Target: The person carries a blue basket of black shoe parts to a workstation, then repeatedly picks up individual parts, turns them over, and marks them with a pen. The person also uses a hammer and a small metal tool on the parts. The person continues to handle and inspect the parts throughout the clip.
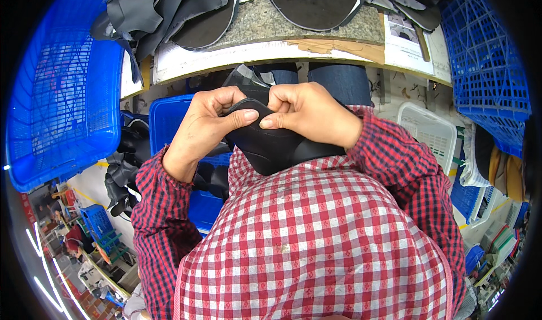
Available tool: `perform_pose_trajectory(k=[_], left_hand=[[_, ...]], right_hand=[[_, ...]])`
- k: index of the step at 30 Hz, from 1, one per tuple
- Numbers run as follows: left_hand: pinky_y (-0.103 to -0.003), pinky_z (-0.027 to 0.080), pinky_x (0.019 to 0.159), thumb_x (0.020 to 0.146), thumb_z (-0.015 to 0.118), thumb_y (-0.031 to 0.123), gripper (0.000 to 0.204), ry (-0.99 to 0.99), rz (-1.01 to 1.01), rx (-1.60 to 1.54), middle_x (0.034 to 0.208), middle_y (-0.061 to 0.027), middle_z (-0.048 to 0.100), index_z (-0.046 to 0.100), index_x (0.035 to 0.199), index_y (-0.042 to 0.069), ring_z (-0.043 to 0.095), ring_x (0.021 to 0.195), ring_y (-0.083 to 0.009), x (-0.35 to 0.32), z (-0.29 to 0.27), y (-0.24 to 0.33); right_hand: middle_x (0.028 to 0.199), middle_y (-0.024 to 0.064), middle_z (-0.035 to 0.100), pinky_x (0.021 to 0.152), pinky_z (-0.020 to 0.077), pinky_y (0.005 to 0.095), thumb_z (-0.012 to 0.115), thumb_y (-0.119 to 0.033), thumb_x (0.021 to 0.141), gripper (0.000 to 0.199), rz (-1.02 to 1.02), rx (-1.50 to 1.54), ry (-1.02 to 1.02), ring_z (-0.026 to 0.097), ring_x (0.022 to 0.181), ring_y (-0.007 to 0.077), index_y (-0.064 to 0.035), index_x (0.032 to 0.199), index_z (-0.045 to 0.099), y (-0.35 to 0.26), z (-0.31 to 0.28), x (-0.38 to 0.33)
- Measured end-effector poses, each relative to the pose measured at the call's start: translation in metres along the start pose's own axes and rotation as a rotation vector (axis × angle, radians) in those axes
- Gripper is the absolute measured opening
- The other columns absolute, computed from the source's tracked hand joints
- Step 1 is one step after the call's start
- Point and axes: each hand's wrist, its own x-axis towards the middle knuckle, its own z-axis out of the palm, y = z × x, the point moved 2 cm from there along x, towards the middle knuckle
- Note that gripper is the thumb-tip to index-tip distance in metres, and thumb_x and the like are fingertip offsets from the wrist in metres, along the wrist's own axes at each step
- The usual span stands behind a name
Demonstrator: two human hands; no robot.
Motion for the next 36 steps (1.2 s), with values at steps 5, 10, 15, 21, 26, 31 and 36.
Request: perform_pose_trajectory(k=[5,10,15,21,26,31,36], left_hand=[[-0.021,0.051,0.071,0.091,0.075,0.005,0.008,-0.041,0.0,0.101,0.085,0.0011,0.071,0.074,0.097,0.0,0.062,0.079,-0.0047,-0.002,0.006,0.002],[-0.021,0.051,0.072,0.092,0.075,0.004,0.006,0.058,0.03,-0.007,0.086,0.0001,0.072,0.075,0.096,-0.001,0.063,0.079,-0.0051,-0.007,0.01,-0.003],[-0.021,0.052,0.072,0.091,0.075,0.004,0.008,0.16,0.02,-0.117,0.086,-0.0015,0.072,0.075,0.096,-0.002,0.064,0.079,-0.0061,-0.016,0.005,-0.015],[-0.023,0.052,0.075,0.091,0.076,0.006,0.012,0.237,0.021,-0.123,0.088,-0.0045,0.074,0.075,0.099,-0.003,0.067,0.08,-0.0091,-0.024,-0.006,-0.027],[-0.024,0.052,0.077,0.091,0.076,0.007,0.014,0.329,0.071,-0.116,0.089,-0.0058,0.075,0.075,0.1,-0.003,0.067,0.081,-0.0106,-0.031,-0.009,-0.028],[-0.022,0.048,0.072,0.09,0.076,0.006,0.011,0.496,0.181,-0.086,0.084,-0.0035,0.072,0.074,0.096,-0.003,0.063,0.076,-0.0089,-0.029,0.006,-0.02],[-0.026,0.047,0.066,0.088,0.077,0.007,0.014,0.692,0.344,0.29,0.077,-0.0078,0.066,0.071,0.092,-0.005,0.06,0.071,-0.0123,-0.015,0.035,-0.019]], right_hand=[[0.078,0.0083,0.072,0.066,0.0511,0.0385,0.082,-0.035,0.084,0.03,0.031,-0.121,-0.038,0.07,0.072,0.0252,-0.0085,0.09,0.069,-0.007,-0.005,-0.004],[0.079,0.0082,0.072,0.066,0.0508,0.038,0.08,-0.036,0.086,0.032,0.044,-0.131,-0.095,0.069,0.071,0.0244,-0.0067,0.089,0.067,-0.002,-0.01,-0.006],[0.083,0.0098,0.073,0.07,0.0521,0.0375,0.078,-0.033,0.088,0.029,-0.012,-0.053,-0.089,0.07,0.076,0.0252,-0.006,0.092,0.069,0.001,-0.008,-0.007],[0.082,0.0068,0.072,0.071,0.0513,0.035,0.082,-0.028,0.085,0.027,0.001,-0.268,-0.073,0.068,0.075,0.0187,-0.0054,0.095,0.071,0.012,-0.01,-0.015],[0.086,0.0047,0.07,0.071,0.0499,0.0297,0.085,-0.021,0.083,0.032,0.087,0.141,-0.109,0.065,0.08,0.0121,-0.0046,0.102,0.067,0.027,-0.005,-0.02],[0.096,0.0011,0.068,0.08,0.0512,0.0267,0.085,-0.014,0.084,0.032,0.012,0.398,0.027,0.062,0.093,0.0086,-0.0045,0.106,0.064,0.026,-0.003,-0.016],[0.08,-0.0022,0.065,0.066,0.0491,0.023,0.087,-0.013,0.082,0.025,-0.062,-0.028,0.33,0.058,0.075,0.0029,-0.003,0.091,0.065,0.029,-0.013,-0.023]])
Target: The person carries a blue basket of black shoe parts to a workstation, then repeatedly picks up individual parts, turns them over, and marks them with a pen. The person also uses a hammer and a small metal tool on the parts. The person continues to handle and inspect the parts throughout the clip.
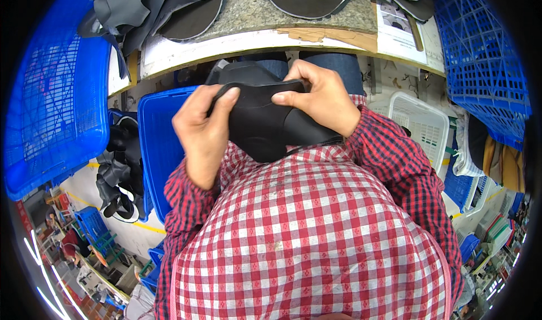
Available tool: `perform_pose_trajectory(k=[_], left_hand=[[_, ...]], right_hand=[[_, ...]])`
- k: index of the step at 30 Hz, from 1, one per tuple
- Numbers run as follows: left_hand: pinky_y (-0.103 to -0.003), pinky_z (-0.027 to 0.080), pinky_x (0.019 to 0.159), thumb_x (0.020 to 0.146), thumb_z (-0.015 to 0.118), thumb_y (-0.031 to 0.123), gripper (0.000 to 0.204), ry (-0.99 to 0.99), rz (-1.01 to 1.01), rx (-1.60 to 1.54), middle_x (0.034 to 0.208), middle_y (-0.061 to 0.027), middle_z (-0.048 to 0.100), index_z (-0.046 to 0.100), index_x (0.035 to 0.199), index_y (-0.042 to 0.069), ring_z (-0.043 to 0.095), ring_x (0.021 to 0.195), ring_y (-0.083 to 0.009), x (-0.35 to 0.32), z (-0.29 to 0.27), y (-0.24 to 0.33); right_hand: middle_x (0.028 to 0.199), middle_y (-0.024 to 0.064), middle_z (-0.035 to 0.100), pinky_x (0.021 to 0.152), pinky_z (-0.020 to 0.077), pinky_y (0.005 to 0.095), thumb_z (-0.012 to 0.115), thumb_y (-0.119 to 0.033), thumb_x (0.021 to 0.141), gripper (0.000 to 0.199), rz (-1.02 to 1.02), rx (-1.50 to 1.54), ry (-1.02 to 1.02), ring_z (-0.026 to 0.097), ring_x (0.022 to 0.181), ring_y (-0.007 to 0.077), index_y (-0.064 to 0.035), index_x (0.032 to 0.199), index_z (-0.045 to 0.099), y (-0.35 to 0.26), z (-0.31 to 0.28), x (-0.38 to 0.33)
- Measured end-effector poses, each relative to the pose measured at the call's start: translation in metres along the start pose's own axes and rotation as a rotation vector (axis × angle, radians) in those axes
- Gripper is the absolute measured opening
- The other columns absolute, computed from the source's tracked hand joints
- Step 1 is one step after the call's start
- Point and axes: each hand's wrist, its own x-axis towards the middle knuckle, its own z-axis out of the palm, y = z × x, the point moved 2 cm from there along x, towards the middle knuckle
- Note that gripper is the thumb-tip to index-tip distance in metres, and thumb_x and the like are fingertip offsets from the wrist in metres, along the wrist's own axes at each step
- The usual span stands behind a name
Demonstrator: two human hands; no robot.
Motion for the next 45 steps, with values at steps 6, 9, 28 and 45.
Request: perform_pose_trajectory(k=[6,9,28,45], left_hand=[[-0.024,0.05,0.068,0.09,0.076,0.008,0.011,-0.18,-0.319,-0.181,0.081,-0.0047,0.072,0.073,0.093,-0.002,0.062,0.073,-0.0079,-0.001,-0.008,-0.013],[-0.022,0.051,0.071,0.091,0.076,0.007,0.011,-0.358,-0.345,-0.348,0.086,-0.0031,0.072,0.072,0.095,-0.002,0.063,0.079,-0.0069,0.0,-0.02,-0.011],[-0.025,0.048,0.079,0.09,0.076,0.007,0.016,-0.492,-0.152,-0.39,0.092,-0.0011,0.067,0.067,0.1,0.0,0.061,0.088,-0.008,0.003,-0.031,-0.013],[-0.024,0.043,0.068,0.095,0.071,0.014,0.015,-0.383,-0.173,-0.272,0.078,0.003,0.06,0.065,0.09,0.001,0.051,0.075,-0.0048,0.001,-0.02,-0.017]], right_hand=[[0.067,-0.0016,0.061,0.058,0.043,0.0258,0.081,-0.018,0.088,0.017,0.307,0.028,-0.179,0.054,0.063,0.0053,-0.0051,0.092,0.071,0.006,-0.009,-0.007],[0.087,-0.0026,0.07,0.073,0.0504,0.0233,0.074,-0.014,0.095,0.019,0.338,0.146,-0.468,0.06,0.08,0.0041,-0.0031,0.111,0.073,-0.01,-0.032,0.005],[0.093,-0.0016,0.069,0.081,0.0506,0.0232,0.076,-0.018,0.094,0.022,0.251,0.204,-0.636,0.061,0.085,0.0055,-0.0015,0.108,0.072,-0.049,-0.007,0.048],[0.072,0.0056,0.065,0.061,0.0476,0.0299,0.08,-0.028,0.089,0.03,0.148,-0.081,-0.473,0.059,0.066,0.0093,-0.0006,0.094,0.069,-0.045,0.025,0.03]])
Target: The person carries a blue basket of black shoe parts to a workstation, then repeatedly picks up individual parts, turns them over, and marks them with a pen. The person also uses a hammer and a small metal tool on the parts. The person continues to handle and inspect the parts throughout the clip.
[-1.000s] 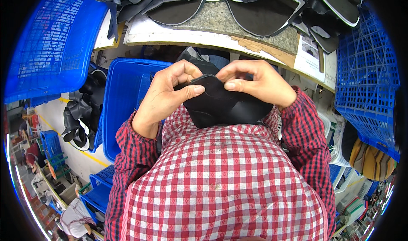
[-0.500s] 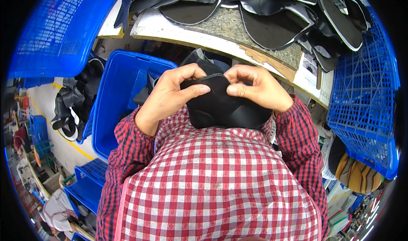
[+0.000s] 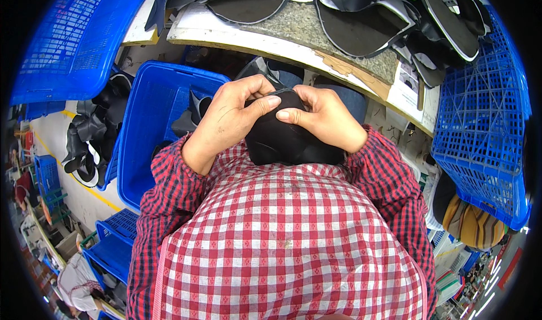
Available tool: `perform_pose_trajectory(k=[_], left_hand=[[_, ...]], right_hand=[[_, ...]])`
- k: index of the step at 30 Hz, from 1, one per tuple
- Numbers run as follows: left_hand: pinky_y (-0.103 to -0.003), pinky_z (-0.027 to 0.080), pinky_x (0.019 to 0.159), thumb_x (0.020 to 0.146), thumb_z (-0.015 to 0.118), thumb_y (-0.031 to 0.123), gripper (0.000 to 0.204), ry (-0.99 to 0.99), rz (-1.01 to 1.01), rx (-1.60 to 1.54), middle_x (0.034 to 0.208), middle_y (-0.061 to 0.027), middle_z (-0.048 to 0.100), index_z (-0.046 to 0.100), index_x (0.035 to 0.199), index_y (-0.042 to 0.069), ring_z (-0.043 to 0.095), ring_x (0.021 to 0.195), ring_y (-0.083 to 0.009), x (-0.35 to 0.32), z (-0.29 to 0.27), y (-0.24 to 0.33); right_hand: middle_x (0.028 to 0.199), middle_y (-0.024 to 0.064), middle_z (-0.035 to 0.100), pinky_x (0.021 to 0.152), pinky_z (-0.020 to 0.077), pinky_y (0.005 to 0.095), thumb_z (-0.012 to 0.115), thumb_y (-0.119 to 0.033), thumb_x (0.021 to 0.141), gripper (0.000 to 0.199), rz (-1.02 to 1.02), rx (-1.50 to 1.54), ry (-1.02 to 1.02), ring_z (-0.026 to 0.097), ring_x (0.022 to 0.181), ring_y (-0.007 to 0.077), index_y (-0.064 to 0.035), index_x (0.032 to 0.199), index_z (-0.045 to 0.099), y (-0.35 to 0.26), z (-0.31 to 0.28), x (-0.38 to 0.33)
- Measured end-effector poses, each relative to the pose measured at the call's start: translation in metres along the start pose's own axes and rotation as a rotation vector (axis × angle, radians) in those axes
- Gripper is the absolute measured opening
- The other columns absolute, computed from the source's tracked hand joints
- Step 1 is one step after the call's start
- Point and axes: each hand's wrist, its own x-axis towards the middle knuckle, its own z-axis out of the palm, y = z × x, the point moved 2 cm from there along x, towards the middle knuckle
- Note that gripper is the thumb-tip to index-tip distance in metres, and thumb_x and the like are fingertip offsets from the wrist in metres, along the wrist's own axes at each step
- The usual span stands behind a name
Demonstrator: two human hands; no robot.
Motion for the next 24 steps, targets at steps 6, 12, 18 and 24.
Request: perform_pose_trajectory(k=[6,12,18,24], left_hand=[[-0.023,0.032,0.062,0.095,0.072,0.017,0.023,0.012,-0.031,-0.026,0.075,0.0068,0.048,0.059,0.081,0.004,0.04,0.07,-0.0034,0.002,0.0,-0.001],[-0.022,0.031,0.06,0.096,0.072,0.019,0.023,-0.013,-0.032,-0.039,0.073,0.0077,0.047,0.06,0.082,0.005,0.038,0.068,-0.0022,0.003,0.001,0.004],[-0.022,0.033,0.06,0.096,0.073,0.019,0.022,-0.014,-0.011,-0.022,0.074,0.0074,0.051,0.062,0.084,0.004,0.041,0.068,-0.0015,0.002,0.002,0.003],[-0.026,0.045,0.069,0.088,0.077,0.01,0.016,-0.055,0.087,0.034,0.08,0.0003,0.061,0.065,0.089,0.0,0.054,0.076,-0.007,-0.004,-0.003,0.014]], right_hand=[[0.066,-0.0049,0.047,0.057,0.0386,0.0261,0.08,-0.019,0.091,0.03,-0.005,0.118,-0.156,0.042,0.065,0.0038,-0.0031,0.078,0.057,0.005,-0.014,0.002],[0.07,-0.0027,0.052,0.06,0.0403,0.0267,0.079,-0.017,0.089,0.024,-0.036,0.008,-0.178,0.046,0.066,0.006,-0.0017,0.084,0.061,-0.005,-0.026,0.004],[0.062,0.002,0.048,0.055,0.0377,0.0315,0.081,-0.021,0.081,0.028,-0.092,-0.105,-0.127,0.043,0.059,0.0113,-0.0024,0.079,0.061,-0.011,-0.023,0.007],[0.071,0.0091,0.06,0.058,0.0466,0.0358,0.079,-0.021,0.076,0.024,-0.29,-0.339,0.027,0.059,0.061,0.0238,-0.0033,0.084,0.064,-0.025,-0.015,-0.002]])
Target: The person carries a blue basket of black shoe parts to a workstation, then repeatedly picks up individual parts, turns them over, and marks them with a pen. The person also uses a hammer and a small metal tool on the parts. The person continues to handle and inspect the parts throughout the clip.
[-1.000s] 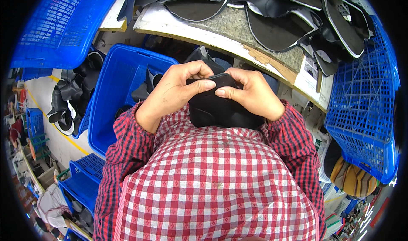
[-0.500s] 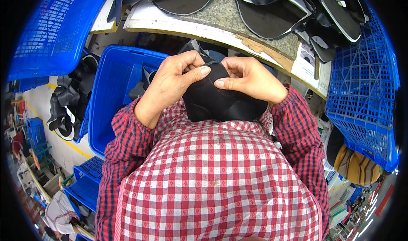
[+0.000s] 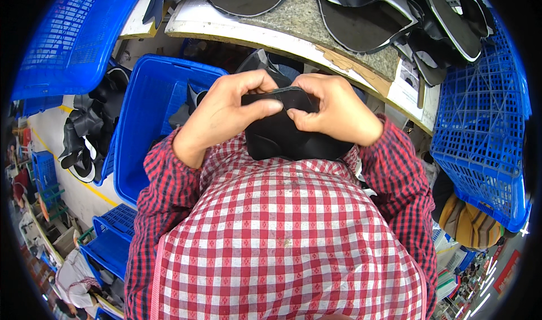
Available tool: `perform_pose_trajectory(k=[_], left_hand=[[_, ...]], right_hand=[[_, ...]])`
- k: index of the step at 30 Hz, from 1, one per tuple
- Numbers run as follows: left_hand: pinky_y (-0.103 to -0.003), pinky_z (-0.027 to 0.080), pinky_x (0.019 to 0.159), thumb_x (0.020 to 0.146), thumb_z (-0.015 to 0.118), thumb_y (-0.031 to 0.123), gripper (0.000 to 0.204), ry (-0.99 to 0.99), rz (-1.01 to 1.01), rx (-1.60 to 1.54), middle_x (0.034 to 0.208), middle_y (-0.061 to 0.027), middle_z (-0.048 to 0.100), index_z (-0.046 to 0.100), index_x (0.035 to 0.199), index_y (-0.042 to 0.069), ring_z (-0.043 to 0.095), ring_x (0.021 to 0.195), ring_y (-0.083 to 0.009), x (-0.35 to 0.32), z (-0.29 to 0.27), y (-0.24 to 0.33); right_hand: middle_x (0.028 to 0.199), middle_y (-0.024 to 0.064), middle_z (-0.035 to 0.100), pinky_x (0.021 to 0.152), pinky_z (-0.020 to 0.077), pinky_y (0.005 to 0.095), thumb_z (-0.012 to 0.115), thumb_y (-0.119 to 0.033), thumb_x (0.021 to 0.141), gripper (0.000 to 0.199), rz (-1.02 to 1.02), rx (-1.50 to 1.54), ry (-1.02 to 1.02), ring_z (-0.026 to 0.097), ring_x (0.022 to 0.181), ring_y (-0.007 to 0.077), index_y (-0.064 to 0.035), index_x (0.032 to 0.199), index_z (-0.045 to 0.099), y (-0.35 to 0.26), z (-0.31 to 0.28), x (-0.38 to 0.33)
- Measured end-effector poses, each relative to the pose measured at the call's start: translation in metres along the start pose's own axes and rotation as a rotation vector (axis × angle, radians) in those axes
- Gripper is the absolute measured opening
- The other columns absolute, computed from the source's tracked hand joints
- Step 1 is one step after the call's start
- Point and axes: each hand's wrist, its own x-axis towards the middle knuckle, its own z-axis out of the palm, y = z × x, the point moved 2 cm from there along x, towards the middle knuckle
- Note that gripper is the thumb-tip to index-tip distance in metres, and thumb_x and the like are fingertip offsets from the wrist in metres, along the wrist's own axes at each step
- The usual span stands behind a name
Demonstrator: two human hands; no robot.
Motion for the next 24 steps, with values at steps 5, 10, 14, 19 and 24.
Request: perform_pose_trajectory(k=[5,10,14,19,24], left_hand=[[-0.035,0.049,0.071,0.072,0.078,0.003,0.023,0.088,0.544,0.535,0.088,-0.008,0.067,0.067,0.092,-0.001,0.064,0.08,-0.0239,-0.039,0.005,0.038],[-0.033,0.039,0.061,0.064,0.077,0.011,0.019,0.242,1.138,0.809,0.08,-0.0068,0.07,0.071,0.081,0.005,0.065,0.071,-0.0189,-0.068,0.03,0.055],[-0.028,0.035,0.064,0.064,0.075,0.007,0.014,0.417,1.248,0.807,0.069,0.0003,0.064,0.062,0.066,0.011,0.062,0.067,-0.0127,-0.067,0.041,0.058],[-0.029,0.039,0.066,0.065,0.073,0.008,0.011,0.278,1.185,0.84,0.074,-0.0024,0.063,0.064,0.072,0.01,0.063,0.072,-0.0166,-0.066,0.038,0.063],[-0.033,0.045,0.071,0.075,0.076,0.004,0.015,0.142,0.495,0.37,0.08,-0.0061,0.061,0.066,0.085,0.002,0.06,0.077,-0.0213,-0.05,0.025,0.039]], right_hand=[[0.083,0.0086,0.065,0.061,0.0501,0.0358,0.078,-0.011,0.072,0.02,-0.454,-0.342,0.135,0.065,0.07,0.0263,-0.0053,0.087,0.066,-0.04,-0.007,-0.036],[0.087,0.002,0.066,0.062,0.0466,0.0237,0.068,-0.018,0.07,0.024,-0.858,-0.62,0.305,0.064,0.071,0.0129,-0.0074,0.091,0.071,-0.063,-0.016,-0.071],[0.087,0.0009,0.067,0.064,0.0464,0.0236,0.067,-0.018,0.071,0.024,-0.905,-0.685,0.393,0.064,0.073,0.012,-0.0088,0.092,0.072,-0.069,-0.016,-0.082],[0.086,0.0026,0.067,0.063,0.0467,0.0269,0.066,-0.02,0.075,0.023,-0.811,-0.634,0.314,0.063,0.07,0.0149,-0.0078,0.094,0.071,-0.072,-0.018,-0.088],[0.088,0.0037,0.069,0.076,0.0474,0.0378,0.084,-0.01,0.072,0.025,-0.317,-0.216,0.164,0.066,0.086,0.0258,-0.0087,0.093,0.071,-0.045,-0.011,-0.067]])
